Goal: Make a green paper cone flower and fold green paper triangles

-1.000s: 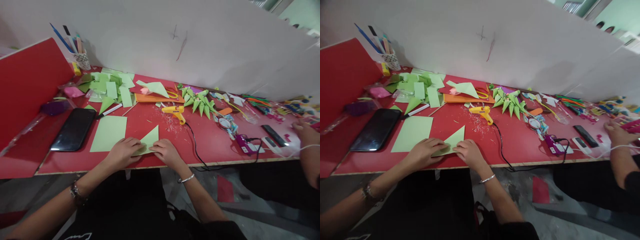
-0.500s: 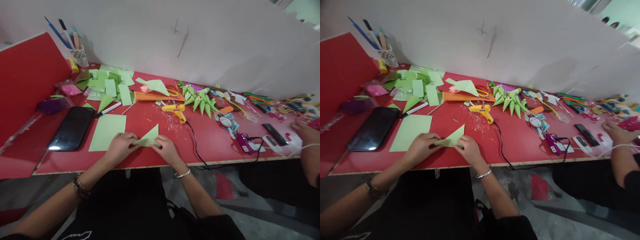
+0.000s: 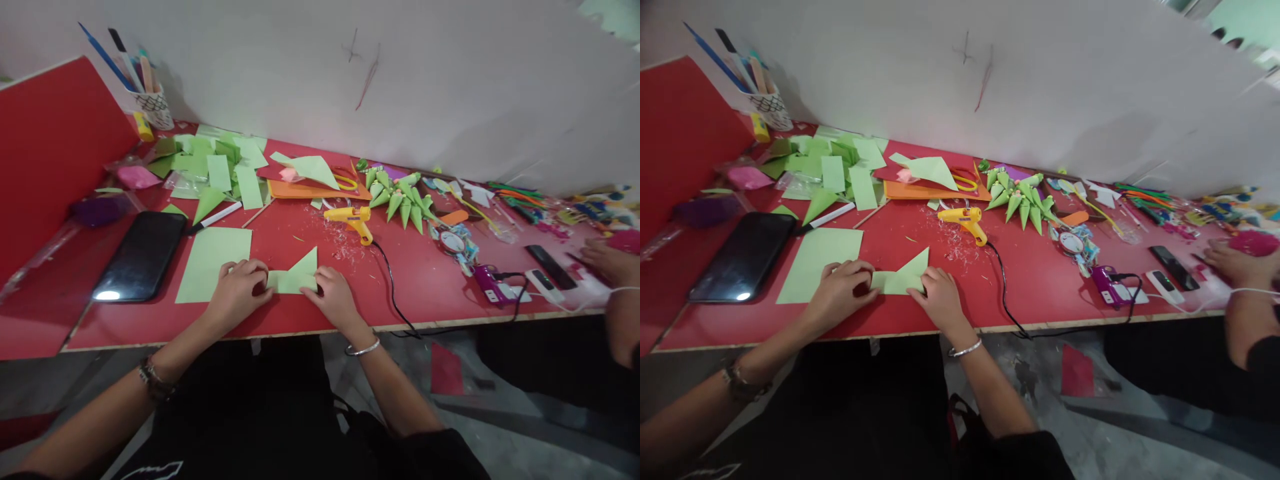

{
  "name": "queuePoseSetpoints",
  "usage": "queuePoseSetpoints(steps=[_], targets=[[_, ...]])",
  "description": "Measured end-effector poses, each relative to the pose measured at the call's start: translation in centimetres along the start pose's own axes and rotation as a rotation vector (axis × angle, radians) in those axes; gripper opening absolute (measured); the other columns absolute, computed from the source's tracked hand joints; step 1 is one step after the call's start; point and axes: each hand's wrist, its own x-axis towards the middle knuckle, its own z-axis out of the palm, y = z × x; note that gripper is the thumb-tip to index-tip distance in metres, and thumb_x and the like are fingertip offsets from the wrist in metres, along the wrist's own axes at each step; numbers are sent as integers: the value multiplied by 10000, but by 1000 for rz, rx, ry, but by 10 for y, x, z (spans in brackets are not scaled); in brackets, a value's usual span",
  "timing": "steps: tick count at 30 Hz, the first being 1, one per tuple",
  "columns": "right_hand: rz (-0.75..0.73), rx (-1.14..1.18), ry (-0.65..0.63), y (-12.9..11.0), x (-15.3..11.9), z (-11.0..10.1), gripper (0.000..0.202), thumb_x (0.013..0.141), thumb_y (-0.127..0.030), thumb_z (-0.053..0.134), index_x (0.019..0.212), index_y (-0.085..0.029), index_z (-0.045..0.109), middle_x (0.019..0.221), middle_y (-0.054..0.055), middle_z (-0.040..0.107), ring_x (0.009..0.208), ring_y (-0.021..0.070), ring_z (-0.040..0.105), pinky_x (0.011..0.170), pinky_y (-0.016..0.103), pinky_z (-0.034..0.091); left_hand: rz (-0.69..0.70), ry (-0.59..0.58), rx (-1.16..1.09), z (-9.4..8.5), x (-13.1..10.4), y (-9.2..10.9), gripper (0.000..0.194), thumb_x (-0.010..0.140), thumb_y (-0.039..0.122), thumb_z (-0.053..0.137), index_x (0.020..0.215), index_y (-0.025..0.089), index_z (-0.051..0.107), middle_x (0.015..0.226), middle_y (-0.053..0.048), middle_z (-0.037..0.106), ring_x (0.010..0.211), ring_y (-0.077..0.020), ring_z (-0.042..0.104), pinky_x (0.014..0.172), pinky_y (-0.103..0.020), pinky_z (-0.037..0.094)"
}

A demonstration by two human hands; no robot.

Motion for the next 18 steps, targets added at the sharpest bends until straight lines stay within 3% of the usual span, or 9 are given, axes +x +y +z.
queuePoseSetpoints(steps=[9, 12, 14, 18], targets=[[53, -44, 5, 0, -5, -3, 289, 835, -400, 532, 649, -178, 525, 760, 15, 525, 755, 154, 465, 668, 266, 313, -36, -46, 7, -2, -4, -5, 228, 811, 318, 508, 626, 185, 499, 987, -23, 587, 877, -182, 545, 828, -384, 302], [53, -65, 2, -1, -5, -4, 286, 839, -403, 526, 662, -178, 532, 774, 16, 530, 765, 156, 463, 667, 271, 306, -4, -49, 74, -5, -5, -6, 92, 826, 260, 490, 827, 202, 561, 1082, -56, 563, 975, -211, 532, 835, -392, 305], [49, -81, 1, -1, -5, -4, 281, 841, -402, 523, 672, -178, 538, 790, 19, 538, 776, 158, 465, 674, 274, 305, 106, -62, 166, -8, -4, -2, 224, 836, 178, 460, 1036, 232, 546, 1178, -77, 527, 1024, -227, 515, 843, -391, 308], [40, -118, -14, -1, -4, -4, 272, 842, -403, 520, 694, -176, 546, 805, 29, 547, 783, 166, 470, 674, 277, 307, 514, -232, 290, -14, 0, 6, 442, 854, 82, 395, 1225, 313, 462, 1207, -36, 549, 980, -205, 534, 804, -328, 333]])
